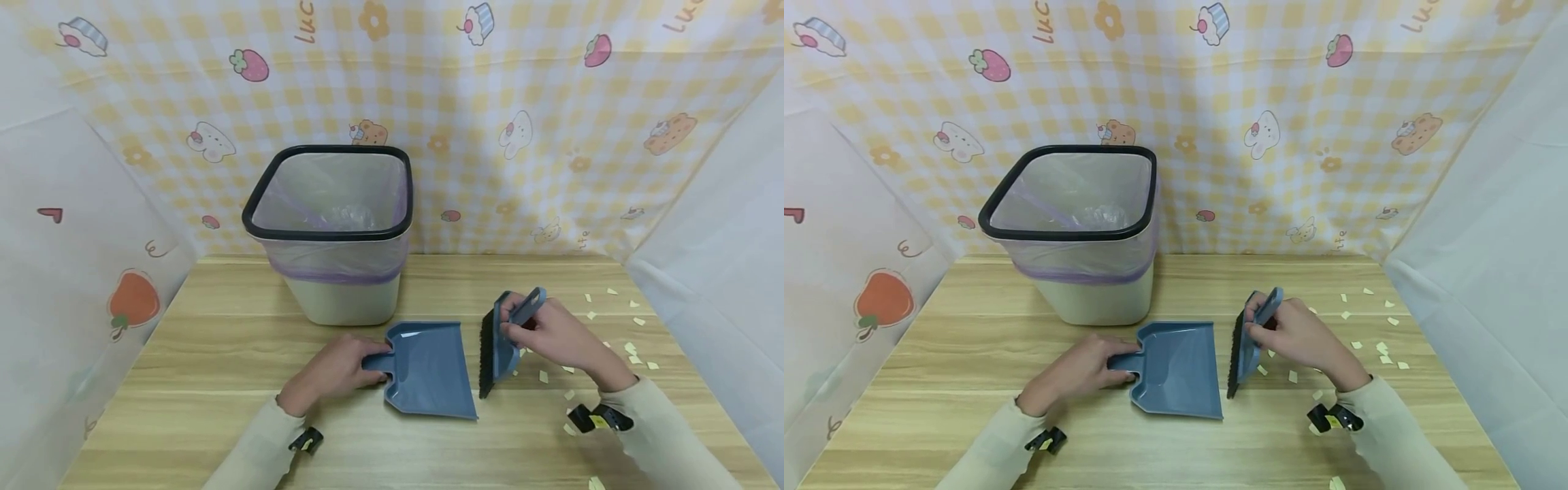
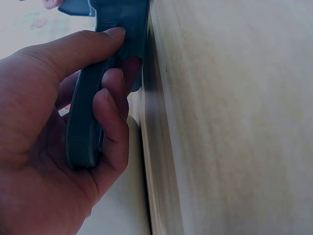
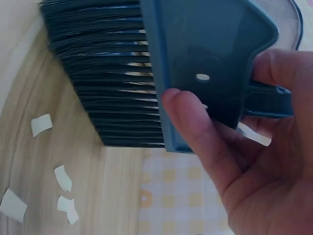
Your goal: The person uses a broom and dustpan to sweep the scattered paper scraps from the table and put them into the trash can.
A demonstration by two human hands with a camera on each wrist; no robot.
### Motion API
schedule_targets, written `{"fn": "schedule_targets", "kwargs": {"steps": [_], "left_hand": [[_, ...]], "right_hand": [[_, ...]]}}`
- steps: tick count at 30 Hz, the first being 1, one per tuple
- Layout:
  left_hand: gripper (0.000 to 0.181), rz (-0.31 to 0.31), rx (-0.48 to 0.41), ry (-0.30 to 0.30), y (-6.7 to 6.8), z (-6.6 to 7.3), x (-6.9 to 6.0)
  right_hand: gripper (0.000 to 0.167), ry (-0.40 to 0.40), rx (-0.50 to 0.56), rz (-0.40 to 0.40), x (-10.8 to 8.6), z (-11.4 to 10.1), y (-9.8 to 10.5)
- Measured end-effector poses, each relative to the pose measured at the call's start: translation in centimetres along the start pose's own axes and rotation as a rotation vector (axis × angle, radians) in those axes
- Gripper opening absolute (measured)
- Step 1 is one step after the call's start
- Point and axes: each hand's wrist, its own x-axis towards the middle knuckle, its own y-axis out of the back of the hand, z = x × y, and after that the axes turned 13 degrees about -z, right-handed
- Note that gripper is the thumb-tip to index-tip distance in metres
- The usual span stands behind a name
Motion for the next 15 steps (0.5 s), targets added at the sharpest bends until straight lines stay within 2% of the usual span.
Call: {"fn": "schedule_targets", "kwargs": {"steps": [1, 5, 7, 8, 12, 13, 15], "left_hand": [[0.046, -0.003, 0.028, -0.005, 0.2, 0.3, 0.0], [0.047, 0.01, 0.036, -0.006, -0.1, 0.1, 0.0], [0.047, 0.002, 0.064, -0.02, 0.4, 0.7, 0.0], [0.047, 0.01, 0.039, -0.019, 0.0, 0.1, 0.0], [0.048, -0.001, 0.038, -0.007, -0.1, 0.0, 0.0], [0.047, 0.002, 0.023, 0.001, -0.5, -0.6, 0.1], [0.048, 0.0, 0.022, 0.008, -0.6, -0.7, 0.1]], "right_hand": [[0.018, 0.0, -0.007, 0.01, -0.1, -0.1, 0.0], [0.019, -0.005, -0.035, 0.058, -0.7, -0.5, 0.2], [0.016, -0.014, -0.044, 0.074, -1.3, -0.7, 0.6], [0.015, -0.021, -0.045, 0.079, -1.6, -0.9, 0.8], [0.007, -0.054, -0.029, 0.071, -3.2, -1.5, 1.7], [0.005, -0.065, -0.028, 0.069, -3.8, -1.6, 1.9], [0.004, -0.091, -0.03, 0.07, -4.9, -1.8, 2.2]]}}
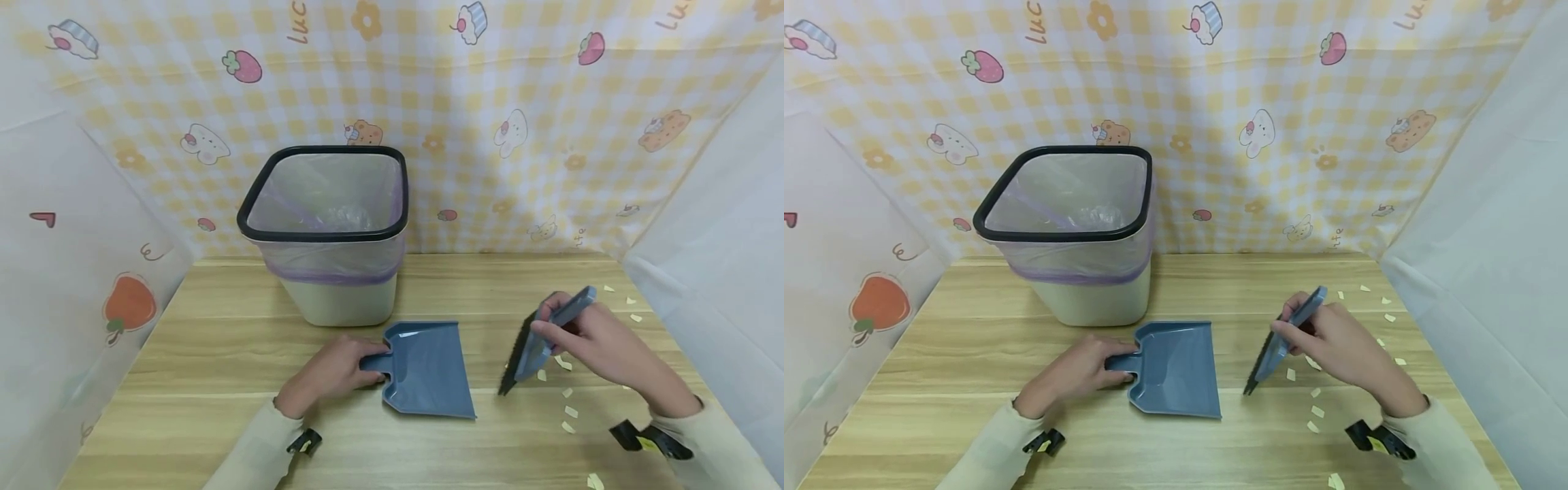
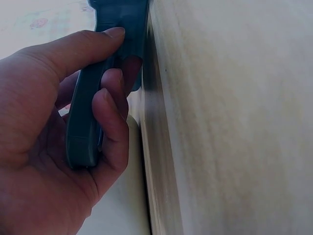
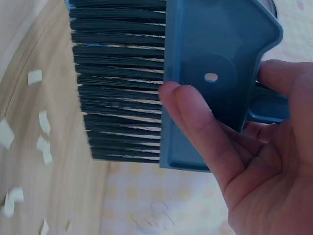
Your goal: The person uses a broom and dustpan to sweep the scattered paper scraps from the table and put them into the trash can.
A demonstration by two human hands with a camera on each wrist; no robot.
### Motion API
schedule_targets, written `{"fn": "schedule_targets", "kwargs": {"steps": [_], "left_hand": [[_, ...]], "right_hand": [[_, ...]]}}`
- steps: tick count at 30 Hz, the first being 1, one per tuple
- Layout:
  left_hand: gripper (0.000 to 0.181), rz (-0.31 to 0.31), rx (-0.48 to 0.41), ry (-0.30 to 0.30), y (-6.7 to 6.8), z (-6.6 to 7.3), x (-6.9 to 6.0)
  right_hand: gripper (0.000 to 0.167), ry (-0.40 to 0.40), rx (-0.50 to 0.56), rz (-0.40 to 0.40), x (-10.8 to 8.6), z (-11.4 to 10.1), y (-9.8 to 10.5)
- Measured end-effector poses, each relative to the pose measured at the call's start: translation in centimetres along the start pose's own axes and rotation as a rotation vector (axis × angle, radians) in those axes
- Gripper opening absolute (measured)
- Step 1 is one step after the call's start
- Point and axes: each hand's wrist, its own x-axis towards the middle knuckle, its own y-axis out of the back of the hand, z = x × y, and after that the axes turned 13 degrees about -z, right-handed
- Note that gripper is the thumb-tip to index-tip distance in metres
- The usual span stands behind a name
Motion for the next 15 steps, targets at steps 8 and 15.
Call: {"fn": "schedule_targets", "kwargs": {"steps": [8, 15], "left_hand": [[0.048, -0.033, -0.002, 0.021, 1.1, 1.3, -0.1], [0.043, -0.032, -0.011, 0.02, 2.6, 3.4, -0.3]], "right_hand": [[0.013, -0.141, -0.013, -0.081, -4.7, 0.1, 1.2], [0.011, -0.219, -0.032, -0.211, -9.1, 1.1, 1.2]]}}
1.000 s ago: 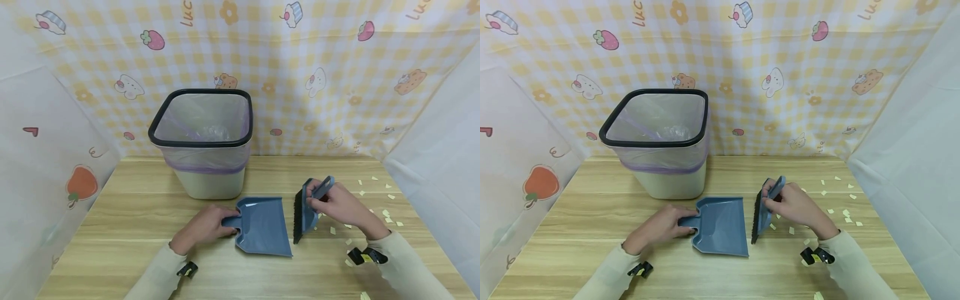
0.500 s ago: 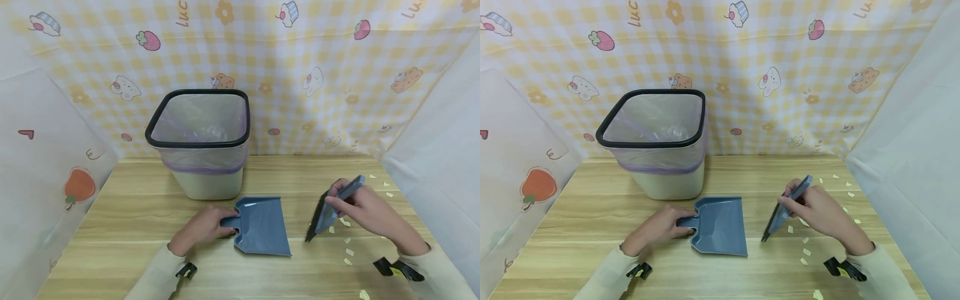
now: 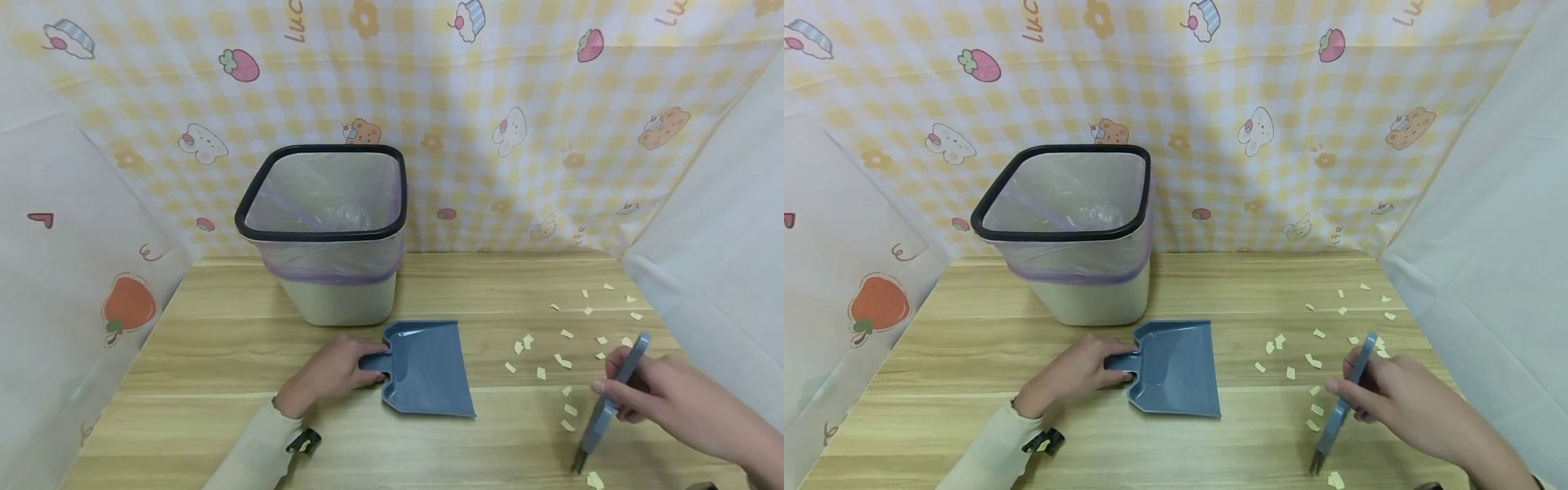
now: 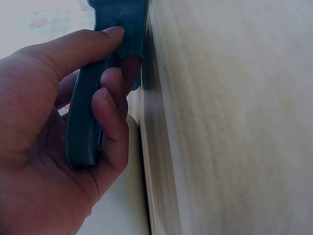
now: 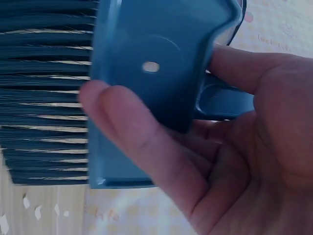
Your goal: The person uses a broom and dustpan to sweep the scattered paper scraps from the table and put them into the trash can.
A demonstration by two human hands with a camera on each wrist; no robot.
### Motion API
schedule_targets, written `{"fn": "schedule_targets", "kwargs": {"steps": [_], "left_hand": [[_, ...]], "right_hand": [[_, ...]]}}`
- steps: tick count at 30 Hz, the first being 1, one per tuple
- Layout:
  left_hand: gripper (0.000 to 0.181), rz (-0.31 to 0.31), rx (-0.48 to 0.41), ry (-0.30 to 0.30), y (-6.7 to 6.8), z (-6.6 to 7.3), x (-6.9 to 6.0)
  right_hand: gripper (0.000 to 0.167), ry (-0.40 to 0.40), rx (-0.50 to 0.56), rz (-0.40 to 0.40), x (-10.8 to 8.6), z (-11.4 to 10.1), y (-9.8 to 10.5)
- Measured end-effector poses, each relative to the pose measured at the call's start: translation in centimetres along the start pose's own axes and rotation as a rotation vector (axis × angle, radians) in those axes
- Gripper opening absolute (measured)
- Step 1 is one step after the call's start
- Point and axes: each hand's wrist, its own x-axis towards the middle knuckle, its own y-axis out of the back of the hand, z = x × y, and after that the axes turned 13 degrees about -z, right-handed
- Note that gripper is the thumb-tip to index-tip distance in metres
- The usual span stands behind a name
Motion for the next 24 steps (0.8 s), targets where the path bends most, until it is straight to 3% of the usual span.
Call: {"fn": "schedule_targets", "kwargs": {"steps": [3, 5, 7, 13, 14, 18, 20, 24], "left_hand": [[0.044, 0.013, 0.01, -0.026, -0.6, -0.8, 0.0], [0.044, 0.001, -0.017, -0.013, 0.3, 0.3, -0.1], [0.045, -0.005, 0.002, -0.019, 0.2, 0.2, 0.0], [0.043, -0.026, -0.003, 0.039, 1.3, 1.9, 0.0], [0.042, -0.022, 0.01, 0.025, 0.9, 1.4, 0.0], [0.044, -0.008, -0.011, 0.002, 0.7, 1.0, -0.1], [0.044, -0.007, 0.012, -0.014, 0.0, -0.1, 0.0], [0.043, -0.022, -0.006, 0.018, 0.3, 0.4, -0.1]], "right_hand": [[0.015, -0.034, -0.01, -0.06, -1.2, 0.4, -0.3], [0.017, -0.053, -0.034, -0.09, -1.7, 0.6, -0.7], [0.019, -0.032, -0.064, -0.097, -1.8, 0.8, -1.2], [0.023, 0.062, -0.092, -0.033, -1.0, 1.2, -2.8], [0.023, 0.061, -0.094, -0.015, -0.8, 1.2, -3.0], [0.02, -0.002, -0.101, 0.032, 0.0, 0.8, -3.0], [0.02, -0.029, -0.095, 0.053, 0.4, 0.6, -2.9], [0.021, -0.067, -0.066, 0.09, 1.2, 0.2, -2.5]]}}
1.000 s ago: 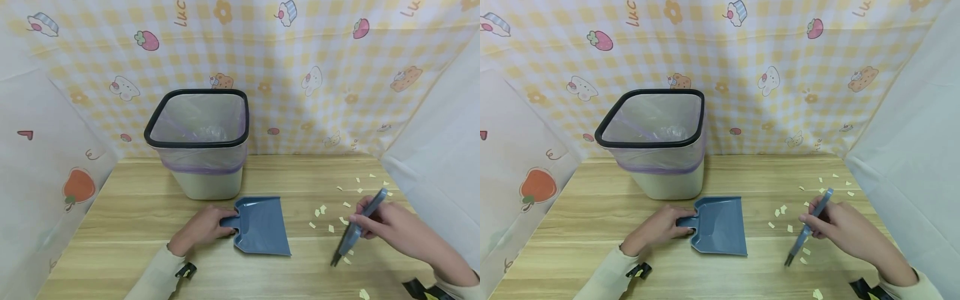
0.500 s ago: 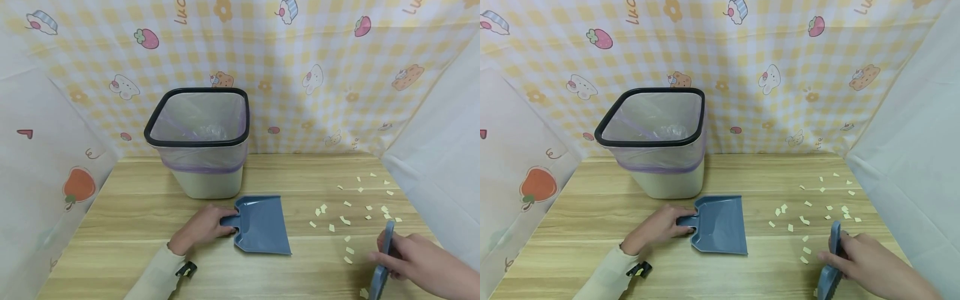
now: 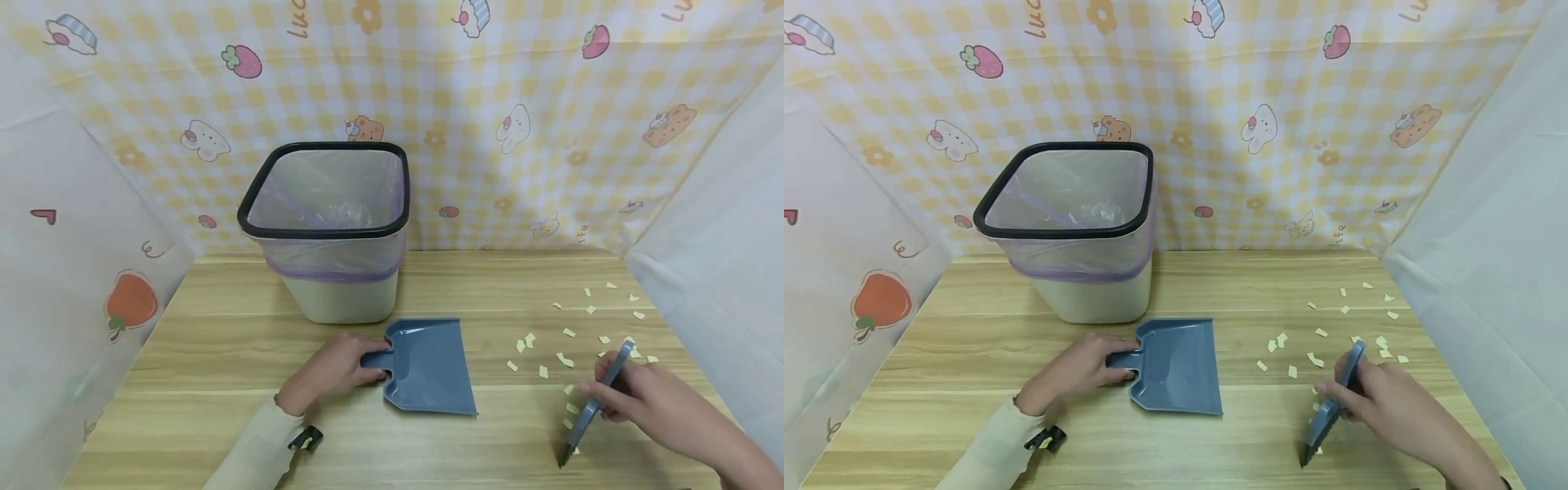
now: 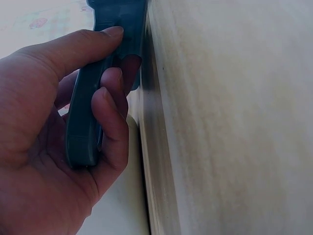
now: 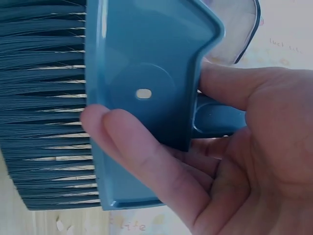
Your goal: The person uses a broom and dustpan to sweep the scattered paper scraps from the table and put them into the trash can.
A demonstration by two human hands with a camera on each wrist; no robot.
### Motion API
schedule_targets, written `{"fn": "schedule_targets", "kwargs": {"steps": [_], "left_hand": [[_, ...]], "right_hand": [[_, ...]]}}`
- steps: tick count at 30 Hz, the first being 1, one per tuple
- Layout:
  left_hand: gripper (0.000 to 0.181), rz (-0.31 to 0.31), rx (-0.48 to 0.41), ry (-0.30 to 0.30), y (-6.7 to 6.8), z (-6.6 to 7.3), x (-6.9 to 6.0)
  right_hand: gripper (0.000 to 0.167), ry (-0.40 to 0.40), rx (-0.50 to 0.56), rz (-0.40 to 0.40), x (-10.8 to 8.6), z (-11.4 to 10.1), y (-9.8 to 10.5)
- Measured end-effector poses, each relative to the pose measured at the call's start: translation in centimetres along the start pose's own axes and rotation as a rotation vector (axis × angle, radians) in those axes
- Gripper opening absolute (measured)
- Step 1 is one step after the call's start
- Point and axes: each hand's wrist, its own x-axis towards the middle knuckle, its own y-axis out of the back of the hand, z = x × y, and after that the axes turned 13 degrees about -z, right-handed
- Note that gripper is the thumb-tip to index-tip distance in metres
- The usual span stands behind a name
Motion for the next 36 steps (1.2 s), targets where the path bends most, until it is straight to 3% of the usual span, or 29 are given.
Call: {"fn": "schedule_targets", "kwargs": {"steps": [3, 6, 18, 21, 25, 30, 36], "left_hand": [[0.043, -0.023, -0.022, 0.053, 0.8, 1.4, -0.1], [0.043, -0.036, -0.01, 0.073, 0.9, 1.6, 0.0], [0.045, 0.019, -0.001, -0.023, 0.1, 0.0, 0.0], [0.043, 0.009, -0.001, -0.008, 0.1, 0.1, 0.0], [0.043, -0.021, -0.011, 0.044, 0.7, 1.3, 0.0], [0.042, -0.031, 0.008, 0.062, 0.9, 1.5, 0.0], [0.043, -0.032, 0.011, 0.063, 0.9, 1.5, 0.0]], "right_hand": [[0.021, -0.005, 0.015, 0.031, 0.8, -0.2, 0.3], [0.022, -0.01, 0.022, 0.054, 1.7, -0.4, 0.7], [0.022, 0.011, 0.082, 0.085, 5.2, -0.2, 2.3], [0.023, 0.021, 0.075, 0.085, 5.2, -0.1, 2.6], [0.021, 0.006, 0.053, 0.087, 4.5, 0.1, 3.0], [0.009, 0.034, -0.097, 0.166, 3.6, 0.0, 3.3], [0.017, 0.133, -0.312, 0.243, 3.9, -0.1, 2.7]]}}
